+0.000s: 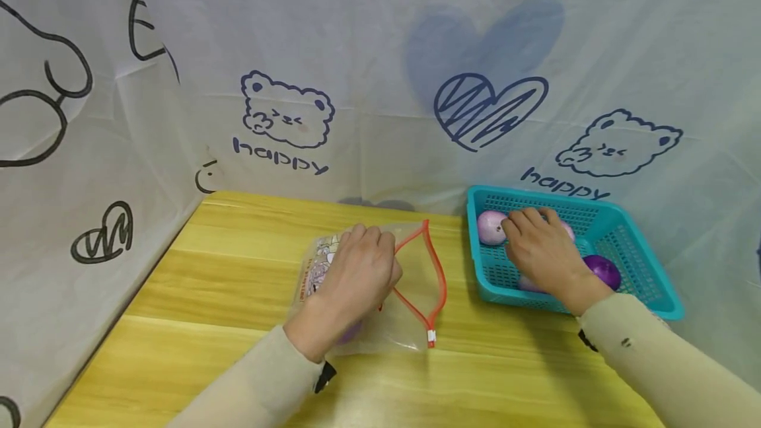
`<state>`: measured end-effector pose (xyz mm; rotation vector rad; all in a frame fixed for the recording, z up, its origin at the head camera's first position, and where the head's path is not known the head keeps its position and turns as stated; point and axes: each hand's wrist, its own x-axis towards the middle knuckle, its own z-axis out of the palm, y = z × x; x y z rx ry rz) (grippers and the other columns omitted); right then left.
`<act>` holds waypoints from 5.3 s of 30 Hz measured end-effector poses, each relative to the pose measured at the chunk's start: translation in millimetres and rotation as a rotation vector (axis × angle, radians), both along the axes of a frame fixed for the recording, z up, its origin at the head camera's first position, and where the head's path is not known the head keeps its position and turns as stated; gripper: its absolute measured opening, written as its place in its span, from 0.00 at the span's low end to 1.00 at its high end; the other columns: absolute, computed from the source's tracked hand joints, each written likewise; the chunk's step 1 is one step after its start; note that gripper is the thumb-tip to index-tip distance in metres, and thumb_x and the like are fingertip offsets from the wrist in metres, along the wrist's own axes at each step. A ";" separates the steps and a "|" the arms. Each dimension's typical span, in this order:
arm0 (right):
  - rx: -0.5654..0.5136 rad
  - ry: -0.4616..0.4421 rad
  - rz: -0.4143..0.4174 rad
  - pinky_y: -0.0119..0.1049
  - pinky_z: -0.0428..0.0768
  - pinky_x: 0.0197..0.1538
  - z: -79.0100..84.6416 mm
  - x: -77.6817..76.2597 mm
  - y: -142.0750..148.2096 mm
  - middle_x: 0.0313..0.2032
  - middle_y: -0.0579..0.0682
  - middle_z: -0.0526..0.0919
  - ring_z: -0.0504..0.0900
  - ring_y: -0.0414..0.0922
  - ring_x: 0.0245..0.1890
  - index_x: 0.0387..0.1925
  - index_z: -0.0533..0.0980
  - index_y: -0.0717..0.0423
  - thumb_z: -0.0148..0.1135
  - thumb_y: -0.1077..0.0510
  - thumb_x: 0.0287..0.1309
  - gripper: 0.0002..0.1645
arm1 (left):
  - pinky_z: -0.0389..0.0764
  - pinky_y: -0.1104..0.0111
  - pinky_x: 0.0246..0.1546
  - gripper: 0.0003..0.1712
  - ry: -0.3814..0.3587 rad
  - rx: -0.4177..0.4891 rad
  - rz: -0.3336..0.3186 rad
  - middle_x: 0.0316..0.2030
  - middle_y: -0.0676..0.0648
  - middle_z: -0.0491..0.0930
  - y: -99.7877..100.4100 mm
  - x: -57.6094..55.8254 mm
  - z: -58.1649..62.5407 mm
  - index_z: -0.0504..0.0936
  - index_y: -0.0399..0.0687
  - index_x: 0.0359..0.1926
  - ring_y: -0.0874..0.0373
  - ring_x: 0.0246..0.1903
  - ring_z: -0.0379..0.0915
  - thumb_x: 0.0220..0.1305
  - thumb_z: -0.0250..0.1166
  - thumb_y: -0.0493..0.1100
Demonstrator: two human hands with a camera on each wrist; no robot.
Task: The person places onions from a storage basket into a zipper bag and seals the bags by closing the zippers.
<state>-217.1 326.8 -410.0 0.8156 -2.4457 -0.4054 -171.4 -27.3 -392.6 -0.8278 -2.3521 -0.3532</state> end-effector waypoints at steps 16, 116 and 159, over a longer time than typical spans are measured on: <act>0.375 -0.180 -0.095 0.62 0.74 0.62 -5.6 8.9 99.2 0.66 0.61 0.75 0.72 0.61 0.64 0.69 0.73 0.61 0.71 0.67 0.60 0.35 | 0.55 0.67 0.29 0.14 0.001 -0.030 -0.007 0.22 0.53 0.57 -0.5 -1.0 -3.4 0.67 0.48 0.23 0.58 0.27 0.49 0.57 0.65 0.34; -0.156 0.039 -0.022 0.60 0.74 0.47 -3.6 -18.3 23.0 0.51 0.67 0.71 0.73 0.67 0.45 0.61 0.66 0.64 0.78 0.48 0.46 0.47 | 0.58 0.66 0.29 0.11 -0.013 -0.122 0.044 0.22 0.52 0.62 2.2 -4.1 -2.5 0.70 0.48 0.25 0.56 0.27 0.51 0.59 0.64 0.37; -0.040 -0.079 0.243 0.51 0.73 0.54 -0.9 30.4 -112.2 0.56 0.55 0.77 0.75 0.57 0.53 0.67 0.71 0.54 0.69 0.36 0.56 0.43 | 0.57 0.65 0.26 0.14 -0.033 0.003 0.038 0.22 0.51 0.61 -6.5 -5.3 19.5 0.68 0.47 0.23 0.53 0.25 0.56 0.59 0.64 0.35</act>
